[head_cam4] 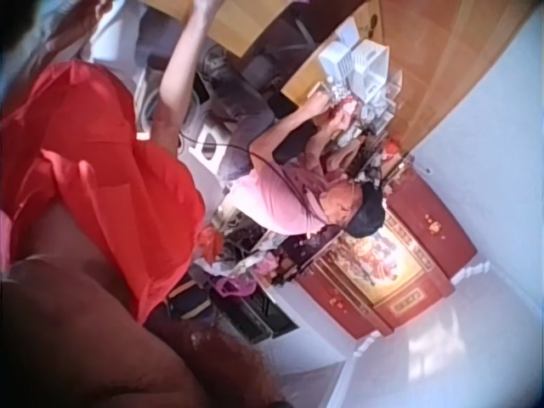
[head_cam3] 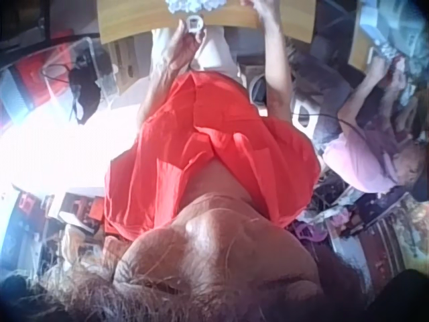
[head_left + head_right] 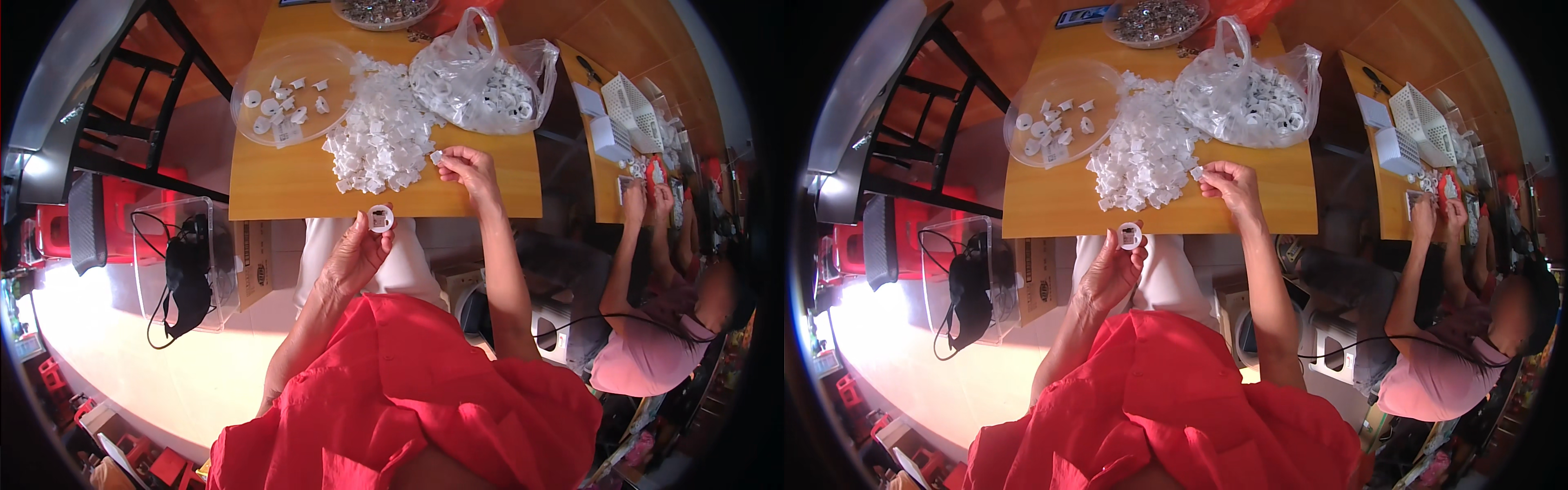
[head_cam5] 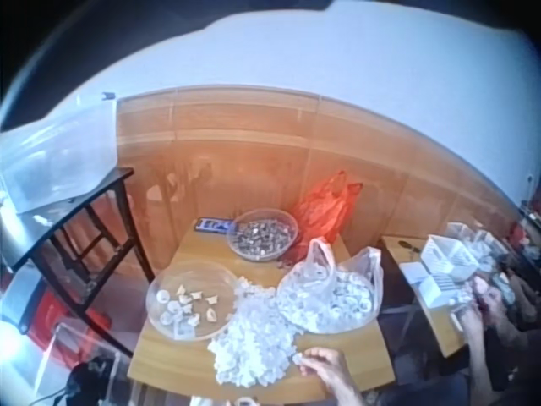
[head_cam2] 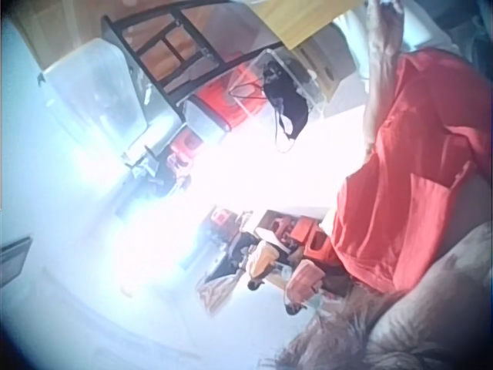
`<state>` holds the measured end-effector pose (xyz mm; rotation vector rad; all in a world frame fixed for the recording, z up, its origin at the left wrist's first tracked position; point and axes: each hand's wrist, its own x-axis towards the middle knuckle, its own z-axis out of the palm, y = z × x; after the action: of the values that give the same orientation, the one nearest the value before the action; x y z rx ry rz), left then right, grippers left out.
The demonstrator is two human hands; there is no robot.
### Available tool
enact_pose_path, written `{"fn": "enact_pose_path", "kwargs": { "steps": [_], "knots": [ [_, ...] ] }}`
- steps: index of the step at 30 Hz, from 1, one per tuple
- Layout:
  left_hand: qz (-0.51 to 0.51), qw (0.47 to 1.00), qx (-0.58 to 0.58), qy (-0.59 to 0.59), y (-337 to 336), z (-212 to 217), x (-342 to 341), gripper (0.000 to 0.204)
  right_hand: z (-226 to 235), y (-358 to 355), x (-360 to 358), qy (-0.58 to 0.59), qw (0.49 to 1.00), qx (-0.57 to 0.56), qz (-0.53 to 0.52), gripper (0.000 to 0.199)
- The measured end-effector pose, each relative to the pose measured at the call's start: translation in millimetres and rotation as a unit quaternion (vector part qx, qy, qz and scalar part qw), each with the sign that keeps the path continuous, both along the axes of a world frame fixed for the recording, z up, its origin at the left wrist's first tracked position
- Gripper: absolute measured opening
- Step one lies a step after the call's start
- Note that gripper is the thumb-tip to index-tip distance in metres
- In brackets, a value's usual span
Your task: The person assembles plastic components by hand, fitting small plastic inserts into round plastic bases.
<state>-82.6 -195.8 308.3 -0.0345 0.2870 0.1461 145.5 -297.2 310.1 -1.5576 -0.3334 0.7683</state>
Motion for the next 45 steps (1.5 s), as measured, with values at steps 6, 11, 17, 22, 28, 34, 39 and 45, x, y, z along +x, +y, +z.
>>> {"fn": "enact_pose_path", "kwargs": {
  "steps": [6,11,17,22,28,34,39,45],
  "knots": [
    [0.001,1.0,-0.003,0.005,0,-1,0,0.042,-3,-1,0,-0.001,1.0,-0.008,0.006,0.012],
    [-0.001,1.0,-0.002,0.008,-1,-2,0,0.041,0,-1,-2,0.005,1.0,-0.016,0.011,0.012],
    [-0.004,1.0,0.004,0.019,-1,-4,-3,0.04,-3,-2,-12,-0.259,0.965,-0.027,0.02,0.005],
    [0.004,1.0,-0.003,0.023,0,-7,-5,0.04,-11,-16,-7,-0.555,0.829,-0.036,0.058,0.011],
    [-0.003,0.999,0.006,0.031,-1,-8,-4,0.04,-5,-15,-23,-0.468,0.878,-0.101,0.005,0.014],
    [-0.007,0.999,0.019,0.027,0,-7,-5,0.039,-4,-10,-15,-0.466,0.868,-0.155,0.07,0.023],
    [-0.007,0.999,0.028,0.046,-2,0,-6,0.035,0,-10,-12,-0.499,0.852,-0.132,0.089,0.018],
    [-0.009,0.996,0.077,0.046,-3,7,-5,0.025,71,-9,-60,-0.438,0.889,0.01,0.134,0.018]
  ]
}}
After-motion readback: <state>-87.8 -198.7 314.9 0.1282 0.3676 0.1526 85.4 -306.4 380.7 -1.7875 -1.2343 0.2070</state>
